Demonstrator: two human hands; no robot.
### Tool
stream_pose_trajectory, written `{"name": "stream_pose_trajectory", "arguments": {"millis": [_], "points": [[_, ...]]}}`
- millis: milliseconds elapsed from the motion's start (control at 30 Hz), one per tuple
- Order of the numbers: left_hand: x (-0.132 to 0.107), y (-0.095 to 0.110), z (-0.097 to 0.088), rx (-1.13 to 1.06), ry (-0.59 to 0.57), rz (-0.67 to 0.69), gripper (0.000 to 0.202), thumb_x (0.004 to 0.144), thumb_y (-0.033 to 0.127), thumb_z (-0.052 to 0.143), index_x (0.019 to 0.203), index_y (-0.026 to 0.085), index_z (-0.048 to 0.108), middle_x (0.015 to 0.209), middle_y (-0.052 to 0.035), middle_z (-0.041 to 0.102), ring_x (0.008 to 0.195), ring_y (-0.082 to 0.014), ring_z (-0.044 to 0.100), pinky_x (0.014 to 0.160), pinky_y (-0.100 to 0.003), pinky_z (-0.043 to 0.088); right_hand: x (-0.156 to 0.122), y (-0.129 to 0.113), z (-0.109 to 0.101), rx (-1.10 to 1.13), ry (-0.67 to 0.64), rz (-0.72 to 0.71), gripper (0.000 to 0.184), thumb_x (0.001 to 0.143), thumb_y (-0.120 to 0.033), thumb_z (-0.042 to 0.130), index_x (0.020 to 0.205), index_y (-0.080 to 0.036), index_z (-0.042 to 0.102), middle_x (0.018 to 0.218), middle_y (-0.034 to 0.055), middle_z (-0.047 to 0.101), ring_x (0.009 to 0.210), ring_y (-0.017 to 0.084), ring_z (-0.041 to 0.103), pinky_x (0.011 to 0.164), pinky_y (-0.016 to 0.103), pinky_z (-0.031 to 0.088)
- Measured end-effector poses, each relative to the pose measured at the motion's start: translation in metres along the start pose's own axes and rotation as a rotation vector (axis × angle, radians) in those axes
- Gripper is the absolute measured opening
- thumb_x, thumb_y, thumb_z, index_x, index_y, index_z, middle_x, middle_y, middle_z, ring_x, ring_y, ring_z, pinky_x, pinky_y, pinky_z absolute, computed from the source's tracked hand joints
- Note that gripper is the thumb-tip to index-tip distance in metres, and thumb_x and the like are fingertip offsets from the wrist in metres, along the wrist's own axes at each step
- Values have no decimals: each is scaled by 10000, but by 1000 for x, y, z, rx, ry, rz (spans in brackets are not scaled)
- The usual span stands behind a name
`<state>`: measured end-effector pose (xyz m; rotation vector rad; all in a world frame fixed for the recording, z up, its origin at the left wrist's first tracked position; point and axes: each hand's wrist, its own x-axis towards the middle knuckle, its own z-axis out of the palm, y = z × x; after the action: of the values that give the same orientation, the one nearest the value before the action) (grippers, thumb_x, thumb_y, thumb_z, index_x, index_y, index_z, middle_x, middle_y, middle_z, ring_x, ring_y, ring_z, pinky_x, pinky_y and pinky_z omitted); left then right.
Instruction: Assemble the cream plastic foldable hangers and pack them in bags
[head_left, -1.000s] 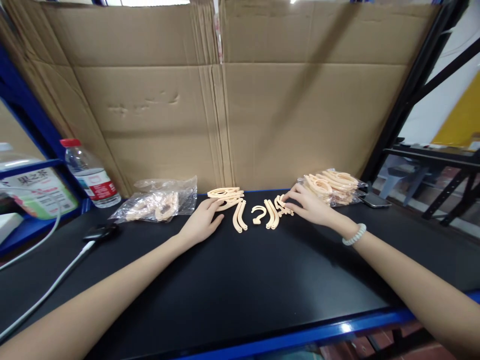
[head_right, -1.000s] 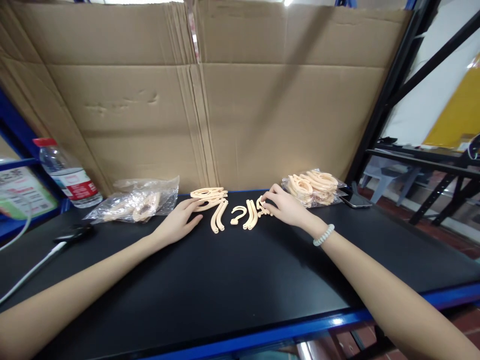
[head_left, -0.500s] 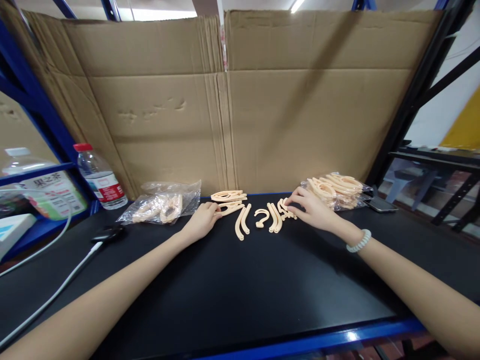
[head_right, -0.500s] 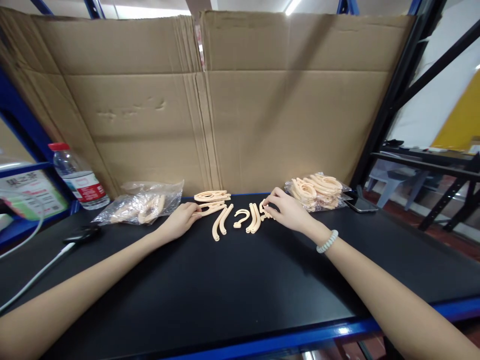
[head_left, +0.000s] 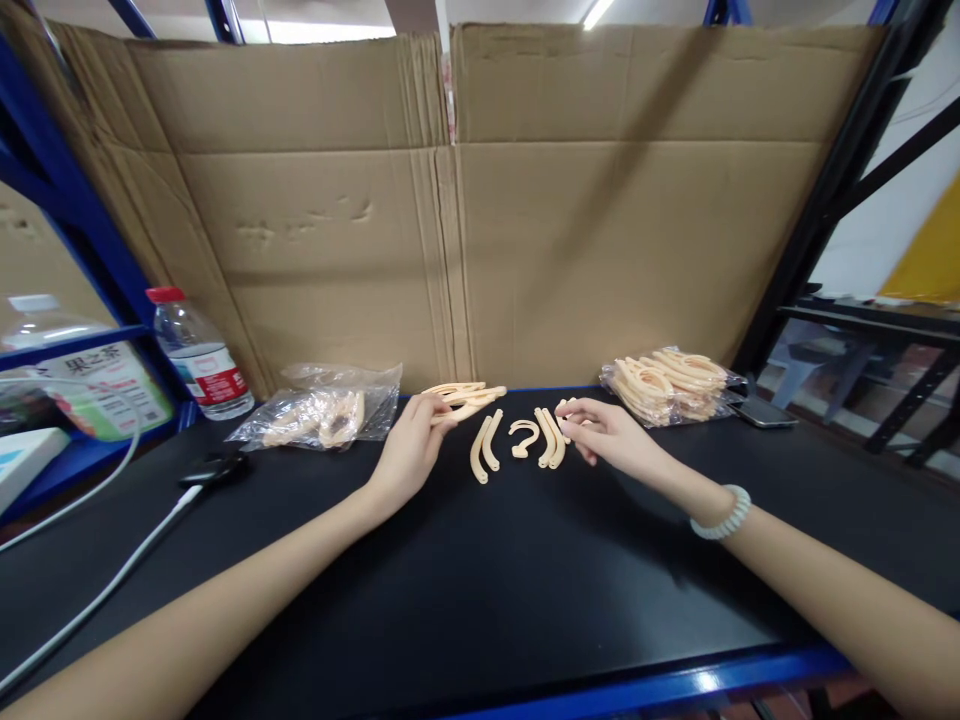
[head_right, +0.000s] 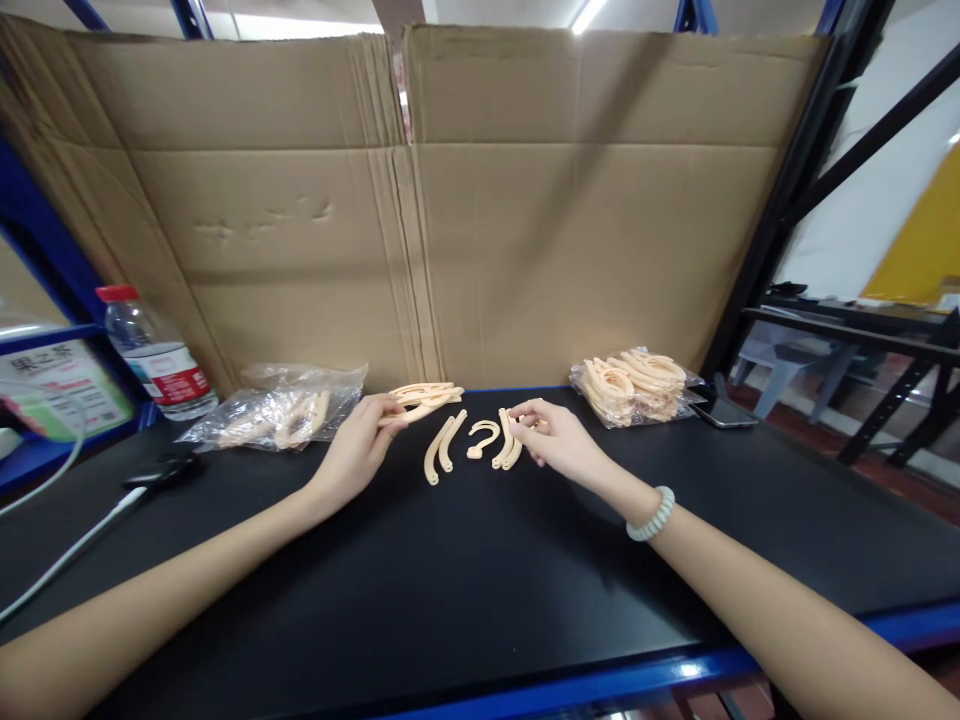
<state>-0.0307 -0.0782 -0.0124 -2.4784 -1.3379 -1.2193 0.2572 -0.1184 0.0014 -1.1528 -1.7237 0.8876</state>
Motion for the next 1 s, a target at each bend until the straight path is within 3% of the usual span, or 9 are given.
{"name": "stream_pose_trajectory", "arguments": {"millis": [133, 267, 367, 500, 633, 733, 800, 900, 1000], "points": [[-15, 40, -3, -91, -42, 234, 127, 969, 238, 411, 1061, 190, 485, 1183, -118, 527, 1111, -235, 563, 916, -382, 503, -12, -18, 17, 480, -164, 244, 483, 825, -522, 615, 1148, -180, 505, 889, 67, 633, 555, 110, 580, 456, 239, 479], [-27, 54, -1, -113, -135, 325, 161, 960, 233, 461, 1119, 213, 465, 1263, -122, 475, 1059, -213, 594, 879, -350, 531, -17, -23, 24, 472, -232, 189, 378, 788, -468, 691, 976, -161, 575, 799, 35, 628, 519, 91, 583, 409, 192, 464], [-30, 53, 0, -140, -114, 336, 257, 941, 249, 508, 1187, 231, 436, 1273, -122, 478, 1129, -233, 564, 928, -377, 513, -17, -20, 24, 407, -175, 145, 352, 786, -472, 687, 869, -147, 582, 729, 22, 619, 486, 86, 569, 385, 182, 442], [-31, 55, -3, -143, -71, 197, 371, 918, 250, 516, 1258, 220, 369, 1272, -146, 507, 1212, -270, 512, 987, -454, 470, -12, -16, 14, 497, 61, 77, 334, 777, -466, 688, 866, -162, 583, 677, 12, 615, 497, 92, 547, 412, 201, 424], [-35, 60, -5, -19, -363, 182, 497, 912, 383, 505, 1336, 169, 361, 1382, -190, 482, 1322, -324, 424, 1068, -537, 373, -5, -10, -3, 562, 269, 25, 288, 784, -442, 684, 804, -188, 551, 687, -6, 594, 521, 81, 511, 453, 209, 404], [-38, 55, -2, 63, -577, 220, 593, 934, 495, 429, 1416, 165, 332, 1489, -179, 381, 1403, -329, 298, 1110, -578, 273, -2, -5, -9, 595, 304, 86, 295, 786, -444, 683, 779, -192, 530, 701, -2, 590, 538, 79, 503, 470, 207, 410], [-38, 48, 2, 77, -619, 213, 614, 939, 526, 398, 1435, 170, 332, 1507, -174, 346, 1409, -317, 285, 1116, -569, 256, -1, -2, -7, 609, 293, 121, 314, 771, -456, 696, 775, -186, 535, 699, 3, 587, 542, 80, 504, 462, 202, 406], [-31, 37, 4, 46, -546, 172, 633, 925, 523, 432, 1440, 166, 341, 1496, -177, 365, 1401, -312, 307, 1115, -546, 271, -4, -2, 4, 562, 216, 113, 351, 767, -495, 690, 759, -177, 543, 656, -6, 563, 514, 78, 490, 427, 198, 381], [-21, 38, -4, -89, -247, 96, 529, 951, 415, 421, 1418, 170, 375, 1468, -154, 424, 1373, -281, 369, 1116, -500, 310, -10, -6, 18, 459, 129, 114, 396, 768, -544, 667, 719, -172, 539, 585, -21, 541, 445, 65, 453, 375, 186, 335]]}}
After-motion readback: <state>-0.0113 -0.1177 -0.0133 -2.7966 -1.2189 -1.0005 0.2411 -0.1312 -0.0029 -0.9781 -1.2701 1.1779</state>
